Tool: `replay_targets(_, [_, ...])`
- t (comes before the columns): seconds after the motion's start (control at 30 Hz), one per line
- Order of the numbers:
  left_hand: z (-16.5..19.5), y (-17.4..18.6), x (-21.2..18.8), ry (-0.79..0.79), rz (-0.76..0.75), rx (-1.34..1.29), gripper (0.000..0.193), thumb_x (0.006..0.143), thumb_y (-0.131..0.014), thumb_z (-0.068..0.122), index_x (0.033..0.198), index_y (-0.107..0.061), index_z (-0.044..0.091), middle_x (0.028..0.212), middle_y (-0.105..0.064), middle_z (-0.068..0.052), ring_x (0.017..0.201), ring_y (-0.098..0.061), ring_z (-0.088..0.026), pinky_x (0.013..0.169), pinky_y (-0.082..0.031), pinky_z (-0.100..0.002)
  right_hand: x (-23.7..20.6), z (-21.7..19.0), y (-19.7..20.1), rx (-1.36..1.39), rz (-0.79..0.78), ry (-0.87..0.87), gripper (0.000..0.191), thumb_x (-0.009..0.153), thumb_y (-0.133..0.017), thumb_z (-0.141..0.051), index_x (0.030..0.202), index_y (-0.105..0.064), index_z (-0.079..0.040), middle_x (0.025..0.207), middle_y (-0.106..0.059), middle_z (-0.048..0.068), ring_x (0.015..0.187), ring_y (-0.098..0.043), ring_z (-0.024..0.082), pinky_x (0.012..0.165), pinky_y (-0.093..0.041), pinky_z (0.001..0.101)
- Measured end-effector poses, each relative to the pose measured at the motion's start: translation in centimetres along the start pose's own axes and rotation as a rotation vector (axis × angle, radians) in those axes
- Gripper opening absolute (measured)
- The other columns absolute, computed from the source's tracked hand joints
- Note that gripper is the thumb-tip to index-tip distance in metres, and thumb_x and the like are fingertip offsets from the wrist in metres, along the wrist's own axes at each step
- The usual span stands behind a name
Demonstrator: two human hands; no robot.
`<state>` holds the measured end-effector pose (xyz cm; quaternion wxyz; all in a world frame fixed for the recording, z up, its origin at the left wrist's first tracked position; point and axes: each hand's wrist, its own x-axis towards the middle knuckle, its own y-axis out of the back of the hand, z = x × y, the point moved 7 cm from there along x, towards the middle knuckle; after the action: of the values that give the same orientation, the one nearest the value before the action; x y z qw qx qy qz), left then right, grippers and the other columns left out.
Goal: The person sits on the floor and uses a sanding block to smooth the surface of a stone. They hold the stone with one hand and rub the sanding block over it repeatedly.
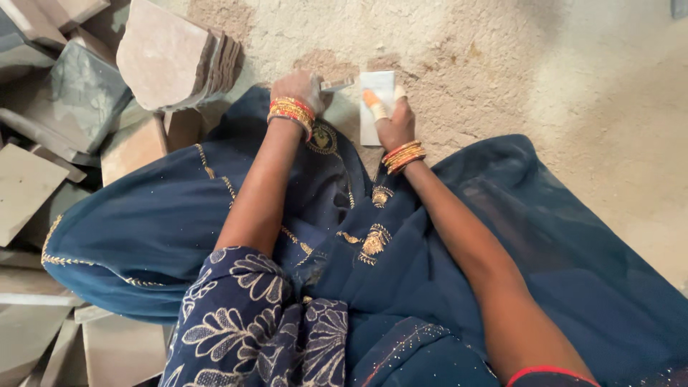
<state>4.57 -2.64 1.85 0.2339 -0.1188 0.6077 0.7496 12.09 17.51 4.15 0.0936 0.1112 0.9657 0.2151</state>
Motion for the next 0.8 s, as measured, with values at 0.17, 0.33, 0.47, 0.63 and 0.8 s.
replay_targets(0.17, [-0.2,-0.7,0.5,-0.011,0.001,0.005,0.027,0.085,-0.072,0.039,0.097,-0.08,0.017,0.097,-0.075,-0.018,0.091,-0.073,-0.037,0.077,-0.06,-0.049,2.7,-0.8,-2.3,-0.398,-0.123,0.036,0.043,0.101,-0.068,-0.04,0.115,-0.06,0.0,0.093,-0.074,0.022,0.085,-0.074,0.04,0.073,-0.057,0.047])
replay_targets(0.33, [-0.3,-0.9,0.6,-0.012,0.042,0.024,0.023,0.086,-0.071,0.032,0.096,-0.081,0.014,0.097,-0.075,-0.019,0.09,-0.074,-0.038,0.077,-0.06,-0.049,7.5,-2.7,-3.6,-0.563,-0.141,0.082,0.044,0.09,-0.067,-0.022,0.125,-0.057,0.002,0.093,-0.072,0.026,0.084,-0.07,0.043,0.07,-0.056,0.0502])
replay_targets(0.47, [-0.6,-1.1,0.8,0.023,-0.003,-0.042,0.028,0.08,-0.075,0.039,0.095,-0.079,0.016,0.095,-0.074,-0.019,0.088,-0.072,-0.039,0.076,-0.059,-0.05,7.5,-2.6,-3.7,-0.005,-0.102,0.006,0.043,0.09,-0.073,-0.033,0.117,-0.063,-0.001,0.099,-0.076,0.018,0.084,-0.074,0.028,0.071,-0.06,0.0396])
replay_targets(0.63, [-0.5,-0.9,0.9,-0.032,0.042,0.022,0.025,0.083,-0.074,0.035,0.096,-0.081,0.015,0.097,-0.075,-0.018,0.089,-0.074,-0.038,0.076,-0.06,-0.049,2.7,1.0,-3.3,0.174,-0.121,-0.188,0.046,0.093,-0.075,-0.042,0.115,-0.065,-0.003,0.096,-0.075,0.006,0.079,-0.071,0.013,0.068,-0.059,0.0311])
replay_targets(0.8, [-0.7,-1.3,1.1,-0.025,-0.007,0.011,0.03,0.083,-0.073,0.042,0.096,-0.08,0.015,0.095,-0.075,-0.018,0.089,-0.073,-0.037,0.076,-0.06,-0.049,1.3,4.4,-2.9,0.311,-0.138,-0.362,0.037,0.094,-0.076,-0.035,0.104,-0.072,-0.001,0.086,-0.074,0.006,0.068,-0.066,0.012,0.061,-0.054,0.0297])
